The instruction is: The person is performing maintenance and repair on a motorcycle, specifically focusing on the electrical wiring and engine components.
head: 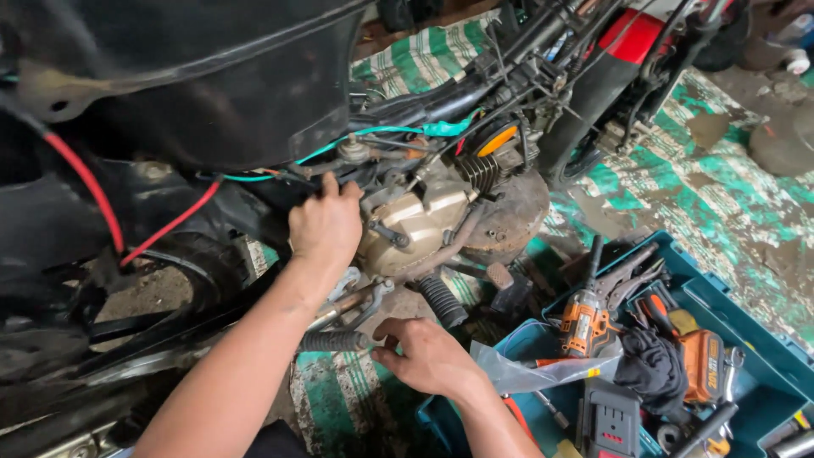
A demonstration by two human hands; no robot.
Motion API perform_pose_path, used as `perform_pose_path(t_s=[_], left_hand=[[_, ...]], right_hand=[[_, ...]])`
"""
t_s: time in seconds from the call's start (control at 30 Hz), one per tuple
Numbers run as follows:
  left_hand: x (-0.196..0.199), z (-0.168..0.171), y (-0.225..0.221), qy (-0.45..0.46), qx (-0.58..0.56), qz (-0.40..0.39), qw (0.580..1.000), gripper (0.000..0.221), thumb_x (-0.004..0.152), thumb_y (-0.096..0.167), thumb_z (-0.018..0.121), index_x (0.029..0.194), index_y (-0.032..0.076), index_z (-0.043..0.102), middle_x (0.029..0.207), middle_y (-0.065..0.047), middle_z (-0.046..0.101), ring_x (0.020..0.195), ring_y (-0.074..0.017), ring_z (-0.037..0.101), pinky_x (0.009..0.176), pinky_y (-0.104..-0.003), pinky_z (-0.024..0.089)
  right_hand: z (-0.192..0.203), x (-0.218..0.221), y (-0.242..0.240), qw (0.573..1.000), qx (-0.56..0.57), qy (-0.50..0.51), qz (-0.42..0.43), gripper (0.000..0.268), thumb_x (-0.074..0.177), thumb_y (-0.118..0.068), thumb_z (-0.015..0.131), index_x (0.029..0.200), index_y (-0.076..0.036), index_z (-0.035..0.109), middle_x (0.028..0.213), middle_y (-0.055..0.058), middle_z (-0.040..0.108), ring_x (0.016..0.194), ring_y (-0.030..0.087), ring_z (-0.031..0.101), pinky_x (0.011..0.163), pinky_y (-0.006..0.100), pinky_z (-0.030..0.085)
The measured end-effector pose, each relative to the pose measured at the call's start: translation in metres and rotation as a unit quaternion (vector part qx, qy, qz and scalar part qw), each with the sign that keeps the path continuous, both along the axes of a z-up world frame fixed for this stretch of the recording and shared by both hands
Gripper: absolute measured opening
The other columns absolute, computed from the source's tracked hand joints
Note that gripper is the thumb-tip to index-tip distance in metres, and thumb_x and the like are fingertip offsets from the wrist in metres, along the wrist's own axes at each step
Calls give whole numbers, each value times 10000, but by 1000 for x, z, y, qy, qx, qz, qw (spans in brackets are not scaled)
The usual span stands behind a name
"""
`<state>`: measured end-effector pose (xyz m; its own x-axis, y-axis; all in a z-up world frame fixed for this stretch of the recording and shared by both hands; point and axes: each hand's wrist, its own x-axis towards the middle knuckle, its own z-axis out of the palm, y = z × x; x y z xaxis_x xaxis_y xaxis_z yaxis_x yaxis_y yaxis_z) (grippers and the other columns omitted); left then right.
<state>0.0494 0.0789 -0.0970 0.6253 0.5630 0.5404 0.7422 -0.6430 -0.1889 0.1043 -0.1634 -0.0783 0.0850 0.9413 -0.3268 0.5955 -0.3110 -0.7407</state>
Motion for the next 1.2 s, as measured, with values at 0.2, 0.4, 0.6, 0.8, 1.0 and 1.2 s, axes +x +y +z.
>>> perform_pose_path(t_s=[0.2, 0.4, 0.6, 0.8, 1.0, 1.2], left_hand=[[-8, -7, -3, -28, 56, -19, 998, 223, 954, 210, 651, 1119, 240, 799, 1456, -241, 716, 555, -388, 727, 415, -537, 541], [-8, 26, -35, 73, -135, 13, 988, 457, 1074, 450, 629, 1454, 203, 686, 1782, -122, 366, 813, -435, 792, 601, -596, 653], [35, 53, -39, 27, 69, -226, 971, 404, 1040, 55, 579, 1394, 6, 767, 1455, -184, 742, 1247, -361, 590, 913, -473, 489], [51, 61, -17, 49, 93, -252, 962, 477, 1050, 72, 548, 1494, 52, 720, 1343, -82, 749, 1413, -392, 551, 973, -495, 450], [70, 76, -11, 17, 153, -268, 951, 469, 860, 345, 916, 1253, 131, 776, 1224, -84, 688, 1334, -370, 604, 951, -506, 466], [120, 93, 9, 154, 94, -162, 970, 469, 1019, 119, 591, 1472, 116, 713, 1216, -152, 741, 1079, -380, 687, 889, -523, 539]], right_hand=[[-6, -1, 1, 1000, 24, -8, 13, 411, 1020, -400, 671, 1320, -130, 749, 1152, 116, 832, 1099, 412, 747, 869, 514, 543], [-1, -1, -1, 999, 23, -8, 21, 411, 1021, -366, 692, 1336, -110, 751, 1168, 130, 831, 1107, 413, 754, 861, 530, 561], [-5, -3, -5, 999, 45, -13, 15, 396, 984, -345, 679, 1339, -203, 782, 1137, 88, 843, 1120, 395, 753, 919, 490, 556], [4, 1, -6, 999, 32, -7, 19, 404, 1010, -345, 666, 1350, -152, 770, 1278, 179, 810, 1192, 447, 732, 929, 546, 568], [-3, 1, -4, 999, 29, -4, 21, 367, 1015, -370, 682, 1270, -111, 736, 1152, 214, 811, 1118, 481, 729, 823, 563, 559], [-5, 6, -3, 998, 18, -25, 45, 304, 1062, -377, 677, 1142, -85, 699, 1049, 251, 797, 1040, 522, 726, 838, 571, 559]])
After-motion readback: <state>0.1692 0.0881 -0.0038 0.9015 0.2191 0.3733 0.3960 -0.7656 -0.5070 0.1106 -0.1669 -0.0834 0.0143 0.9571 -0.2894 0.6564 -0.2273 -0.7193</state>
